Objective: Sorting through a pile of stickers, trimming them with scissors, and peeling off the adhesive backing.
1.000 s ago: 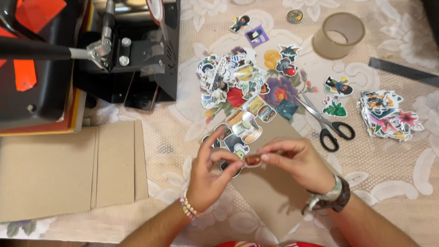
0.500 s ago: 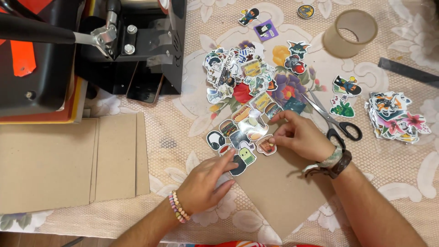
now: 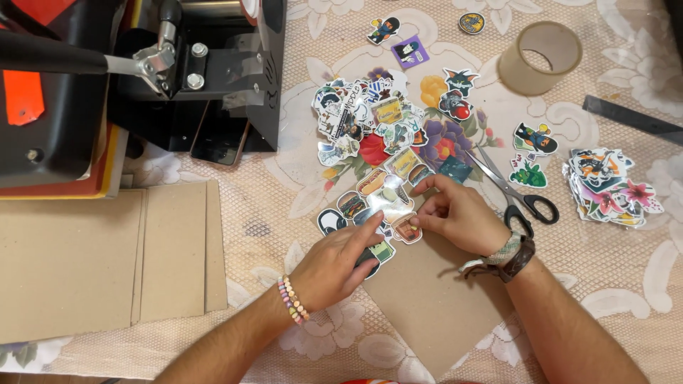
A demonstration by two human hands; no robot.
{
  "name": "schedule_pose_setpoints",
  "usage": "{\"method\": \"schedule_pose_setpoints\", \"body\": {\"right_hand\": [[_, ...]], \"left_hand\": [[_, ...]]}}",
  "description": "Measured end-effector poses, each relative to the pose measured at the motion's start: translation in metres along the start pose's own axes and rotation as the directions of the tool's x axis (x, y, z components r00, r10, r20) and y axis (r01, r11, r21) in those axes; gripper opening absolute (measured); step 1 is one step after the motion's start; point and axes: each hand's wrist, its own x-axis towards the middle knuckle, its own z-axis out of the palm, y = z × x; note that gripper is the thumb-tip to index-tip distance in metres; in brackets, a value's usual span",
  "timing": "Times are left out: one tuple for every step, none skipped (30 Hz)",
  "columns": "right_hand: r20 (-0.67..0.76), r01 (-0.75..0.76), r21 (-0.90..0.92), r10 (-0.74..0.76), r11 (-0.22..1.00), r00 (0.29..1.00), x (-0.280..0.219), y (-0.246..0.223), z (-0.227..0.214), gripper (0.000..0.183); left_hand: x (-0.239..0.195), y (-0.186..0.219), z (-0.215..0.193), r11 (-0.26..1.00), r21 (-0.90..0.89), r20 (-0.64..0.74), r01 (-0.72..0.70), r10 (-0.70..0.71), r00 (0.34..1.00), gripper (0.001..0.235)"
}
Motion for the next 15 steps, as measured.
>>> {"method": "schedule_pose_setpoints", "body": {"right_hand": [[-0.001,-0.002,0.0,0.002,1.0,1.0,0.001,0.003,-0.001,0.049],[-0.012,0.003,0.007,-0.002,1.0,1.0,0.003,0.005,-0.001,0.049],[-0.018,0.009,0.014,-0.009,1.0,1.0,0.004,0.007,0.0,0.048],[-0.015,0.008,0.014,-0.008,1.0,1.0,0.004,0.008,0.0,0.048],[-0.015,0.006,0.018,-0.006,1.0,1.0,0.005,0.008,0.0,0.049],[-0.015,0.004,0.021,-0.004,1.0,1.0,0.005,0.008,-0.001,0.049],[-0.016,0.005,0.02,-0.004,1.0,1.0,0.003,0.004,-0.001,0.049],[0.0,0.005,0.014,-0.005,1.0,1.0,0.001,0.0,-0.001,0.049],[0.016,0.005,0.008,-0.005,1.0,1.0,-0.001,-0.004,0.0,0.05],[0.016,0.005,0.008,-0.005,1.0,1.0,0.0,-0.002,0.001,0.05],[0.015,0.038,0.018,-0.038,0.999,0.999,0.001,0.0,0.002,0.046],[0.013,0.071,0.027,-0.071,0.997,0.997,0.002,0.002,0.003,0.044],[0.012,0.07,0.027,-0.071,0.997,0.997,0.002,0.002,0.004,0.044],[0.008,0.078,0.015,-0.078,0.997,0.997,0.003,0.002,0.004,0.044],[0.007,0.083,0.004,-0.083,0.997,0.996,0.002,0.002,0.005,0.044]], "left_hand": [[0.0,-0.002,0.002,1.0,-0.002,0.001,-0.001,0.001,1.0,0.072],[-0.001,-0.004,0.004,1.0,0.005,0.001,-0.006,0.006,1.0,0.072],[-0.003,-0.005,0.006,1.0,0.013,0.0,-0.006,0.006,1.0,0.072],[-0.004,-0.005,0.006,1.0,0.012,0.0,-0.003,0.003,1.0,0.072],[-0.005,-0.006,0.007,1.0,0.015,-0.005,-0.004,0.004,1.0,0.073],[-0.005,-0.006,0.007,1.0,0.017,-0.011,-0.004,0.004,1.0,0.073],[-0.005,-0.006,0.007,1.0,0.018,-0.011,-0.005,0.005,1.0,0.073],[-0.005,-0.007,0.007,0.999,0.032,-0.004,-0.017,0.017,1.0,0.073],[-0.006,-0.007,0.008,0.999,0.045,0.005,-0.029,0.028,1.0,0.074],[-0.004,-0.003,0.006,0.999,0.044,0.005,-0.03,0.029,1.0,0.074],[-0.003,0.0,0.004,0.997,0.06,0.006,-0.039,0.038,0.999,0.075],[-0.002,0.003,0.003,0.996,0.076,0.006,-0.047,0.047,0.999,0.077],[-0.001,0.002,0.003,0.996,0.075,0.007,-0.049,0.048,0.999,0.077],[-0.001,0.001,0.003,0.993,0.096,0.016,-0.068,0.066,0.998,0.076],[-0.001,0.002,0.004,0.99,0.114,0.025,-0.084,0.082,0.996,0.075]]}}
